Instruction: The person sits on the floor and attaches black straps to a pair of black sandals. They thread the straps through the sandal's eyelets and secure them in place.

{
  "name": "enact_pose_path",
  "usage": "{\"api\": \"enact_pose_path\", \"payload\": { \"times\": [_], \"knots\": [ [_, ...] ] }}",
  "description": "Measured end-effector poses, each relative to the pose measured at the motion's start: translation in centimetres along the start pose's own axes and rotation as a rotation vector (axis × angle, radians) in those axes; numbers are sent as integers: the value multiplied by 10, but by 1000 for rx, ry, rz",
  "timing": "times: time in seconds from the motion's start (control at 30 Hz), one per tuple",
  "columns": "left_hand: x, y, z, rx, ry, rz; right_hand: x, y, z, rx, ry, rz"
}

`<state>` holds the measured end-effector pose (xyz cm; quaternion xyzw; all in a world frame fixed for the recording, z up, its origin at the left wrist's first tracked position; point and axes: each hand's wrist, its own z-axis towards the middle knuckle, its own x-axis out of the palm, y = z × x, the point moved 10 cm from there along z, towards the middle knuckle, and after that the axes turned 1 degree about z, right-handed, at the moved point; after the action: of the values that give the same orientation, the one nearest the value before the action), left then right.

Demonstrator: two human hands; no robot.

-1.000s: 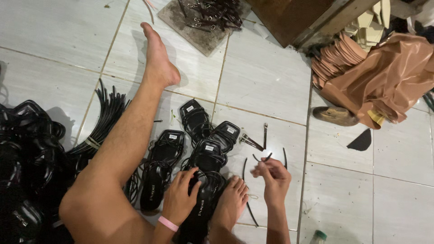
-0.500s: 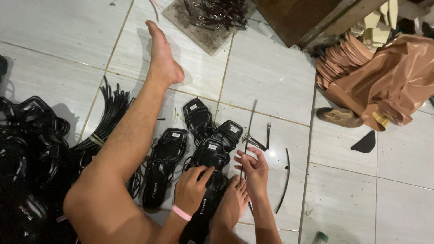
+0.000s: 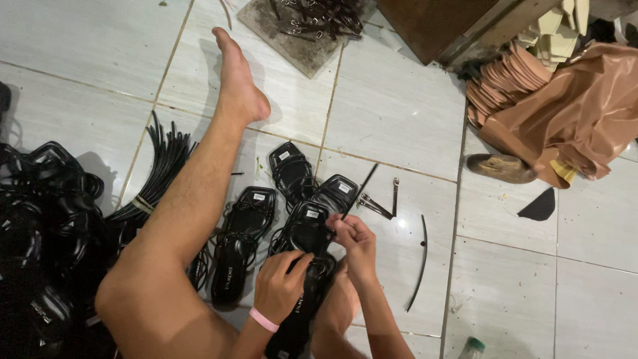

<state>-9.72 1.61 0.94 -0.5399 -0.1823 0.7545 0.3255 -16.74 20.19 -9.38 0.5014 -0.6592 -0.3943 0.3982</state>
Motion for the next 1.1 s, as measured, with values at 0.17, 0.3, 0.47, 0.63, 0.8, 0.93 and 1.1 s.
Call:
{"api": "enact_pose_path", "payload": {
  "times": [0.17, 0.3, 0.47, 0.63, 0.8, 0.93, 1.1],
  "knots": [
    [-8, -2, 1, 13, -35, 2, 12, -7, -2, -4, 55, -1],
    [-11, -3, 3, 11, -45, -1, 20, -14, -9, -44, 168, -54],
    [-8, -3, 9, -3, 37, -16, -24, -17, -1, -160, -81, -13],
    [-3, -4, 17, -28, 42, -85, -72, -4, -1, -318, -106, 61],
    [22, 2, 23, 6, 130, -33, -52, -53, -25, 74, 182, -261],
    [18, 4, 21, 59, 82, -11, -34, -51, -36, -33, 170, -228],
    [13, 11, 26, -53, 62, -90, -33, -55, -42, 39, 59, -320]
  ]
}}
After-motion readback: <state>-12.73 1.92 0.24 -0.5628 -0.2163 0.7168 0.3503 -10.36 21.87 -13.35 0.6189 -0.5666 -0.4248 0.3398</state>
